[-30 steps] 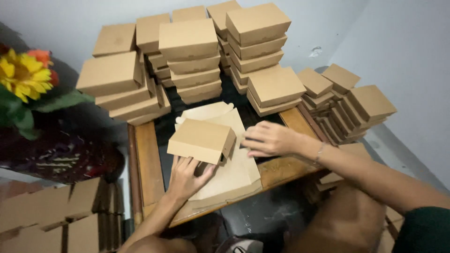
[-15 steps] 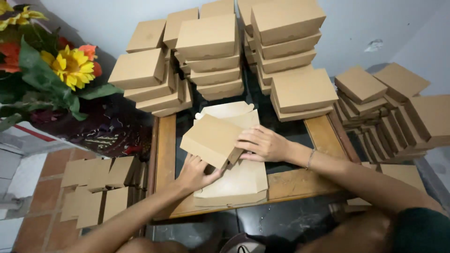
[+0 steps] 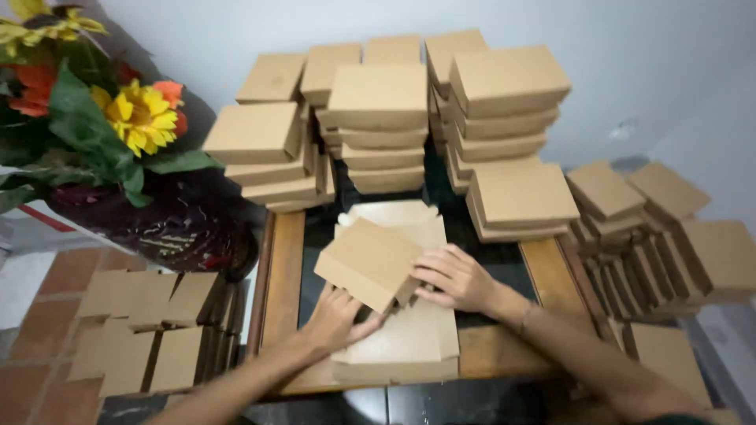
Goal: Folding flat cardboard cutouts into boxes and stacking them.
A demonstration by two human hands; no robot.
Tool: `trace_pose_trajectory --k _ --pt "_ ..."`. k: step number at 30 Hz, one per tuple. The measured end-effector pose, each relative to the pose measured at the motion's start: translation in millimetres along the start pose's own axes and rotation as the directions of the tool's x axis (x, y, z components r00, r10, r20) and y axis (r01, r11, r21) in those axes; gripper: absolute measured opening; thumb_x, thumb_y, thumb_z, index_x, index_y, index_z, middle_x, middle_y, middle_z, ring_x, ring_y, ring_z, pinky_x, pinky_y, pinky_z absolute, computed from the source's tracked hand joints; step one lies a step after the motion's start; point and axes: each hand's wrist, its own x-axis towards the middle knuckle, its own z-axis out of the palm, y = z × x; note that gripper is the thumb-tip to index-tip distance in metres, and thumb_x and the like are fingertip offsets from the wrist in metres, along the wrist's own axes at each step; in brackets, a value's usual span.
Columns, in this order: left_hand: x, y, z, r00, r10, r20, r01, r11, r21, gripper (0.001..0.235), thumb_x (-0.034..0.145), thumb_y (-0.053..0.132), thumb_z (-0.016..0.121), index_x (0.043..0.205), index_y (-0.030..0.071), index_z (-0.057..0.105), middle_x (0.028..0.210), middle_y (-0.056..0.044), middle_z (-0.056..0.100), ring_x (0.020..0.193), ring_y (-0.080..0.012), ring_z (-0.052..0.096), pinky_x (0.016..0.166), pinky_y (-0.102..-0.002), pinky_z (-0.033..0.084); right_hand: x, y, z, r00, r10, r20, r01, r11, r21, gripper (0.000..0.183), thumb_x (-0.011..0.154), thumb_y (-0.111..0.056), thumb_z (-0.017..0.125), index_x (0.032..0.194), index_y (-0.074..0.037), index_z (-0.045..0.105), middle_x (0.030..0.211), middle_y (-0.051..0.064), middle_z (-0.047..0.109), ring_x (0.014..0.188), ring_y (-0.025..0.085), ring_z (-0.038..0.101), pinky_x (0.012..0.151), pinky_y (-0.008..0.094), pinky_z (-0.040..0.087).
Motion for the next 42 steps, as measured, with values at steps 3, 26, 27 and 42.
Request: trace_pose_trajectory --k 3,26,27,42 --pt "14 11 -21 0.996 0.002 -0.086 0.000 1.000 0.018 0.041 0.090 0.040 0.078 0.101 0.002 0.068 0.090 -0.014 0.072 0.083 -0.0288 0.069 0.091 -0.041 0.045 6 0 -1 1.000 0.021 0.020 -0.021 1.000 0.000 0.033 0.093 -0.025 0.081 0.113 -0.002 0.068 0.120 0.015 0.070 0.106 0.028 0.071 0.094 0.042 0.054" --pt "56 1 12 0.859 -0.224 -0.461 0.064 0.939 -0.338 0.011 0.086 0.010 0.077 0.078 0.003 0.075 0.076 -0.008 0.077 0.071 -0.0188 0.075 0.067 -0.033 0.055 47 -26 15 0.949 0.289 -0.127 -0.284 0.957 0.055 0.022 0.087 -0.001 0.072 0.109 0.003 0.068 0.115 0.018 0.073 0.105 0.033 0.073 0.094 0.043 0.061" --pt "52 3 10 0.858 -0.201 -0.472 0.047 0.947 -0.316 0.009 0.085 0.007 0.077 0.078 0.002 0.074 0.074 -0.009 0.075 0.070 -0.0197 0.074 0.068 -0.033 0.054 47 -29 16 0.936 0.324 -0.136 -0.316 0.946 0.074 0.026 0.086 0.005 0.068 0.113 0.003 0.069 0.114 0.017 0.074 0.107 0.032 0.073 0.096 0.041 0.061" --pt "41 -2 21 0.899 -0.082 -0.430 0.002 0.983 -0.183 0.050 0.071 0.050 0.091 0.074 0.007 0.066 0.061 -0.002 0.068 0.056 -0.0134 0.069 0.052 -0.029 0.054 31 -18 19 0.927 0.338 -0.161 -0.341 0.940 0.012 0.045 0.067 0.018 0.046 0.101 0.000 0.069 0.101 0.011 0.076 0.095 0.028 0.076 0.088 0.035 0.065"
